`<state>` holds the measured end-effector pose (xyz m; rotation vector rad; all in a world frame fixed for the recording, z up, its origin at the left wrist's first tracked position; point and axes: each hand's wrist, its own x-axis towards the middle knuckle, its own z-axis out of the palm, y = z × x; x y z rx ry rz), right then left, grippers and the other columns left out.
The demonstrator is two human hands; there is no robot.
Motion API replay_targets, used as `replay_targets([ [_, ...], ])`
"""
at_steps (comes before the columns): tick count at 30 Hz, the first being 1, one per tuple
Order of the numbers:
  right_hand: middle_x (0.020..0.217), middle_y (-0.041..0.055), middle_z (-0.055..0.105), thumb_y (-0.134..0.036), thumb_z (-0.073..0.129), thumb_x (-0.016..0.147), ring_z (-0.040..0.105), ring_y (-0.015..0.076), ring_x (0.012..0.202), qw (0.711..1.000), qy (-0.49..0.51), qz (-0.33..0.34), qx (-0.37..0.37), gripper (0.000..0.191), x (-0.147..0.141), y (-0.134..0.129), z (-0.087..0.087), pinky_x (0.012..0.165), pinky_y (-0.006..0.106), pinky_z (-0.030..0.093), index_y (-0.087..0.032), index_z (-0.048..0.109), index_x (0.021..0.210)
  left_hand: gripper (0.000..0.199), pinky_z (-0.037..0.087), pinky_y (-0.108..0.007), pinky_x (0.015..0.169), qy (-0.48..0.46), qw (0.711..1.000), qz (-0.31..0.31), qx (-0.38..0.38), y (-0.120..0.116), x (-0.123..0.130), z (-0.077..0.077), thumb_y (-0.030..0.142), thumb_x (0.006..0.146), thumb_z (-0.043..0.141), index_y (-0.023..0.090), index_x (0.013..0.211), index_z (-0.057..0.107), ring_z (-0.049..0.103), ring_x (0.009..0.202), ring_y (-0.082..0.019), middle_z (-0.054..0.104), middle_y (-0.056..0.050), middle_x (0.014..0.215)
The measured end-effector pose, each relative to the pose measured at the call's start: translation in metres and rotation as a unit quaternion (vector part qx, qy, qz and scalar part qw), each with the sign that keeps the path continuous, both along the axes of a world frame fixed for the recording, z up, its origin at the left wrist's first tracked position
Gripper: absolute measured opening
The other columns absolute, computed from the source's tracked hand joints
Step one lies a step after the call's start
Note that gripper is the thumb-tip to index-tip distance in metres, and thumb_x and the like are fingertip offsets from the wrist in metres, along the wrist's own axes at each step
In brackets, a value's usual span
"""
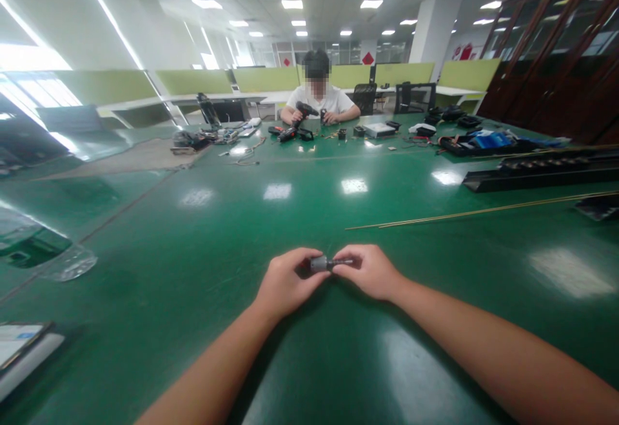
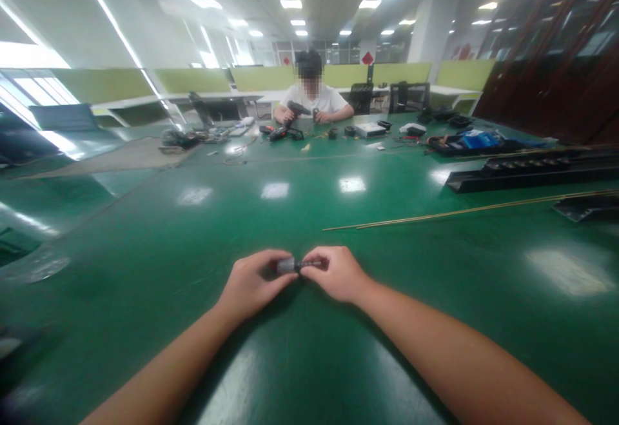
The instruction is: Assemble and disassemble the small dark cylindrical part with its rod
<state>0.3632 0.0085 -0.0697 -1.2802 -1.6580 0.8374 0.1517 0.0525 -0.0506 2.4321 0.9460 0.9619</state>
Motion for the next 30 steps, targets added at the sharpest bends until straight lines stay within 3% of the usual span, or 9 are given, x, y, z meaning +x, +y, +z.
replay_targets([
  [11, 0.08, 0.0027, 0.073, -0.027, 0.07, 0.08, 0.062, 0.0159, 0.069, 1.0, -0.012, -0.015, 0.007, 0.014, -0.0006, -0.001, 0.0005, 0.064, 0.025, 0.045, -0.018, 0.075, 0.089, 0.026, 0.055, -0.027, 0.075, -0.002, 1.0, 0.015, 0.004, 0.0019, -0.0018, -0.0005, 0.033, 0.076, 0.077, 0.022, 0.1, 0.07, 0.068, 0.082, -0.017, 0.073, -0.001, 0.093],
  [30, 0.083, 0.0036, 0.073, -0.029, 0.067, 0.081, 0.064, 0.0165, 0.071, 0.999, 0.025, -0.027, -0.017, 0.015, -0.0005, -0.0005, 0.001, 0.068, 0.027, 0.048, -0.017, 0.072, 0.089, 0.027, 0.055, -0.03, 0.077, -0.012, 0.999, 0.025, 0.025, 0.0011, -0.0024, 0.0026, 0.033, 0.077, 0.075, 0.021, 0.1, 0.07, 0.068, 0.083, -0.019, 0.073, -0.004, 0.094],
])
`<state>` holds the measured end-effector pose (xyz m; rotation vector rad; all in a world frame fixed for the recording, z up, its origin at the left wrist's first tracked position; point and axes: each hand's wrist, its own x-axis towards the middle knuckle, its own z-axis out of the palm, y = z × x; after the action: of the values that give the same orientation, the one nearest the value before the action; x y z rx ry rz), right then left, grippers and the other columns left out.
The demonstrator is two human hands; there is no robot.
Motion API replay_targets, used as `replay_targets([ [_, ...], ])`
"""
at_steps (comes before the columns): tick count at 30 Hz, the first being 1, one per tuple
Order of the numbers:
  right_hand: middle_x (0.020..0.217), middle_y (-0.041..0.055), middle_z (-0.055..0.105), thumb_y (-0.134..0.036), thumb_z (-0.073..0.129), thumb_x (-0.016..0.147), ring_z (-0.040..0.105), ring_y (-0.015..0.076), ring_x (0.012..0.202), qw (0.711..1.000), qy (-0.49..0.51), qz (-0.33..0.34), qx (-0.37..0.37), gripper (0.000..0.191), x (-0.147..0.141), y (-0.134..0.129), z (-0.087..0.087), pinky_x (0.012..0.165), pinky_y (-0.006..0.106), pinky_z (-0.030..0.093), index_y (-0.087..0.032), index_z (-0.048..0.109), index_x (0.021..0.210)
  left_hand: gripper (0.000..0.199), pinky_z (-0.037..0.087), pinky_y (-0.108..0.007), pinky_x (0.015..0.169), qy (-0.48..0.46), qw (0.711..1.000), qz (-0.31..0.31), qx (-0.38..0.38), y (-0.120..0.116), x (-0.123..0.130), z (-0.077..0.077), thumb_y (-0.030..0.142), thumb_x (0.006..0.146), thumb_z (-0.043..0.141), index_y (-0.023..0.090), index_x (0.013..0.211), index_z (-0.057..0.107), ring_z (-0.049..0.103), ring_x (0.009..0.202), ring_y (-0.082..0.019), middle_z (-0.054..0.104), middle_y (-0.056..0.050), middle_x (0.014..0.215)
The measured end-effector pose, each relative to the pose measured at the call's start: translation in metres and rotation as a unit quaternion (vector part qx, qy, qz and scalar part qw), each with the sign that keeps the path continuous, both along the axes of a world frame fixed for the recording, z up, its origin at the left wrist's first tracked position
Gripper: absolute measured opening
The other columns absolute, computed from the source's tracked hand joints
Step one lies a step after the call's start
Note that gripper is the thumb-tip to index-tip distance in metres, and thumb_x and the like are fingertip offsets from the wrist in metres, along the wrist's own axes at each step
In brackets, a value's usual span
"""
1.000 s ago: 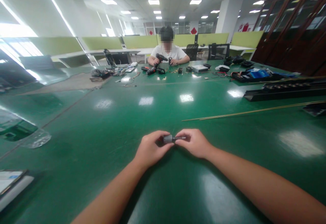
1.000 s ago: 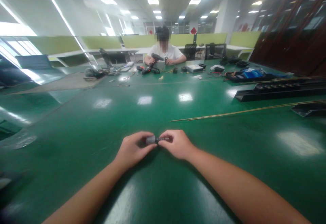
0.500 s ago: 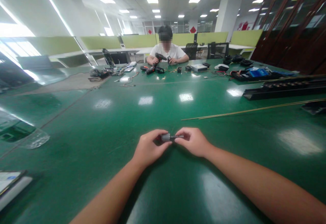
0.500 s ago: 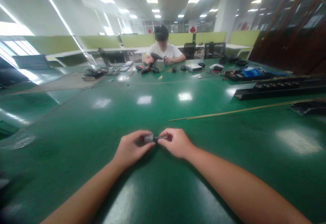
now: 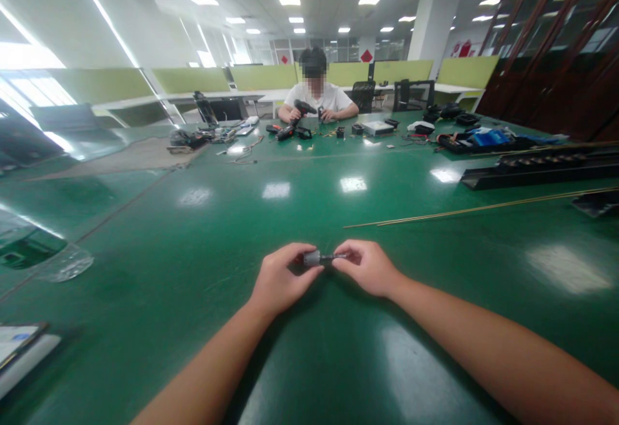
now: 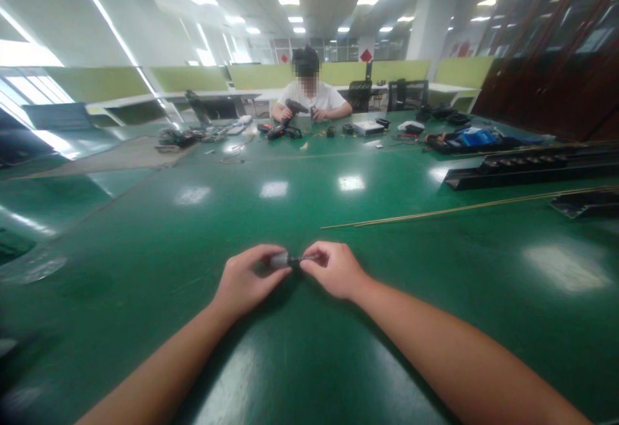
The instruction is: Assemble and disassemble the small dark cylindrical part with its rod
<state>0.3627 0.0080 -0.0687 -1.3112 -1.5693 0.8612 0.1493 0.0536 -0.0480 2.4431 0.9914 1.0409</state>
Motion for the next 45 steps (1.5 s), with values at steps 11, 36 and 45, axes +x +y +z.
replay_targets([
  [11, 0.079, 0.0032, 0.071, -0.028, 0.065, 0.082, 0.066, 0.0159, 0.07, 0.998, 0.057, -0.007, -0.024, 0.015, -0.002, 0.001, -0.003, 0.066, 0.027, 0.051, -0.016, 0.067, 0.09, 0.026, 0.054, -0.029, 0.075, -0.012, 1.0, 0.012, -0.006, 0.0, 0.0, 0.001, 0.032, 0.077, 0.075, 0.02, 0.099, 0.07, 0.067, 0.079, -0.018, 0.073, -0.003, 0.091],
  [36, 0.051, 0.0006, 0.056, -0.054, 0.044, 0.093, 0.049, 0.0106, 0.04, 0.971, 0.237, 0.012, -0.012, 0.047, 0.005, 0.0, 0.0, 0.042, 0.023, 0.037, -0.018, 0.051, 0.063, 0.04, 0.055, -0.035, 0.087, -0.115, 0.985, 0.102, -0.071, 0.009, -0.003, -0.001, 0.045, 0.077, 0.074, 0.017, 0.105, 0.065, 0.069, 0.088, -0.021, 0.071, -0.007, 0.097],
  [45, 0.049, -0.001, 0.054, -0.061, 0.04, 0.093, 0.044, 0.0098, 0.037, 0.974, 0.224, 0.02, -0.039, 0.053, 0.002, 0.003, -0.004, 0.04, 0.022, 0.034, -0.02, 0.043, 0.059, 0.056, 0.056, -0.042, 0.093, -0.173, 0.949, 0.113, -0.237, 0.003, -0.056, 0.035, 0.054, 0.067, 0.08, 0.017, 0.105, 0.062, 0.07, 0.095, -0.026, 0.073, -0.009, 0.102],
])
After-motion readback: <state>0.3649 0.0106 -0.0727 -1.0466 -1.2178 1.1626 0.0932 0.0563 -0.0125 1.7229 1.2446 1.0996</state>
